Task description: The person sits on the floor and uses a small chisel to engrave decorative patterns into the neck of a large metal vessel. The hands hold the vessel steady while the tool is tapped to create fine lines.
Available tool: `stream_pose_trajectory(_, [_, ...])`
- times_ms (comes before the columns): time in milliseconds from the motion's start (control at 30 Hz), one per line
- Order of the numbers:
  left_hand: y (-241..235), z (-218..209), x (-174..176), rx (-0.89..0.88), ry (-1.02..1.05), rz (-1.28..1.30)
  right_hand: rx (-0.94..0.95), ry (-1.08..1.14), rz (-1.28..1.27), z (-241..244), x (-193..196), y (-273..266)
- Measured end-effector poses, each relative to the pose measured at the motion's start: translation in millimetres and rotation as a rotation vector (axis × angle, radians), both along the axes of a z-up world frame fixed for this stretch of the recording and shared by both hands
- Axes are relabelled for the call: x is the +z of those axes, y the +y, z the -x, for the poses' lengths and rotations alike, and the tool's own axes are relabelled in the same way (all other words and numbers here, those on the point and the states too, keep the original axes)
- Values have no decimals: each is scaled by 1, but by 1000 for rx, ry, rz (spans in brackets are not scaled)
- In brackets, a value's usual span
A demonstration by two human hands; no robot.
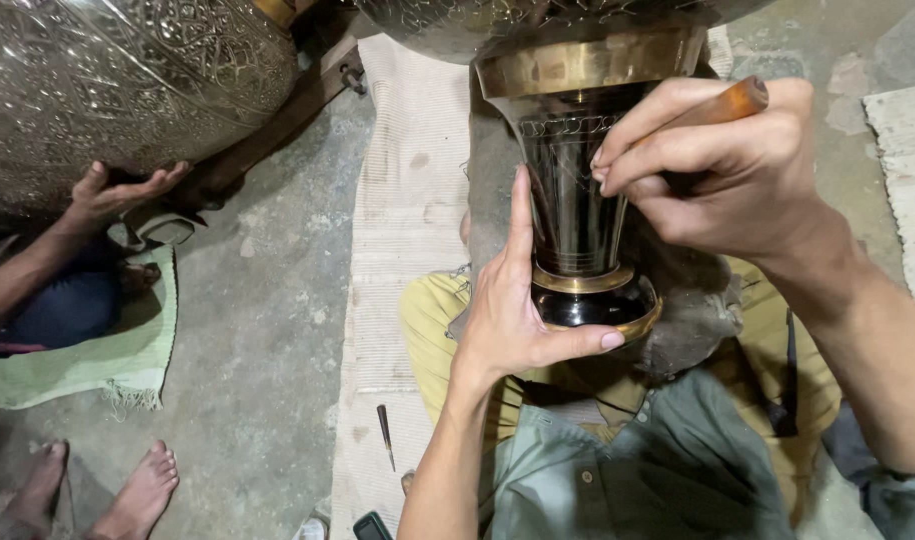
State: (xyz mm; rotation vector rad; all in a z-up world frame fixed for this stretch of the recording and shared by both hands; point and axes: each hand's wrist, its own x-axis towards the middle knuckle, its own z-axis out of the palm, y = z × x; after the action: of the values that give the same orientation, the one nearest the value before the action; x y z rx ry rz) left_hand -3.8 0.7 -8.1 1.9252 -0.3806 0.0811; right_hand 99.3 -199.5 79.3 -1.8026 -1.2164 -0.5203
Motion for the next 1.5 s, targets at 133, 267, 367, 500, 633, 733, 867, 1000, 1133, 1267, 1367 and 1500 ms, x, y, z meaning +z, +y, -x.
stream_pose_trajectory(133, [0, 0, 0, 6, 9, -8, 20, -7, 1, -1, -2, -3])
stream_pose_trajectory(267, [0, 0, 0, -3, -5, 7, 30, 9, -8, -2, -5, -5])
stream_pose_trajectory(367, [1, 0, 1, -9, -14, 3, 27, 33, -12, -1, -5, -6])
stream_pose_trajectory(500, [2, 0, 1, -4, -33, -33, 24, 28, -11, 0, -5, -7])
stream_pose_trajectory(633, [2, 0, 1, -13, -21, -16, 36, 42, -19, -1, -8, -9])
stream_pose_trajectory(733, [2, -1, 1, -21, -9, 5, 61, 50, -38, -4, -12, -10])
stream_pose_trajectory(867, [2, -1, 0, -33, -26, 12, 63, 68, -63, -5, -13, -11])
stream_pose_trajectory(1000, [1, -2, -1, -34, -19, 33, 78, 63, -91, -6, -15, -11])
stream_pose_trajectory(1133, [1, -1, 0, -29, -18, 32, 73, 72, -106, -7, -25, -16])
stream_pose_trajectory(1267, [1, 0, 3, -24, 19, 20, 24, 239, -314, -8, -51, -16])
stream_pose_trajectory(1367, [0, -2, 7, -33, 26, 26, -91, 417, -653, 4, -76, -8])
stream_pose_trajectory(1500, [0, -2, 9, -42, 36, 14, -97, 719, -1057, 22, -108, 13])
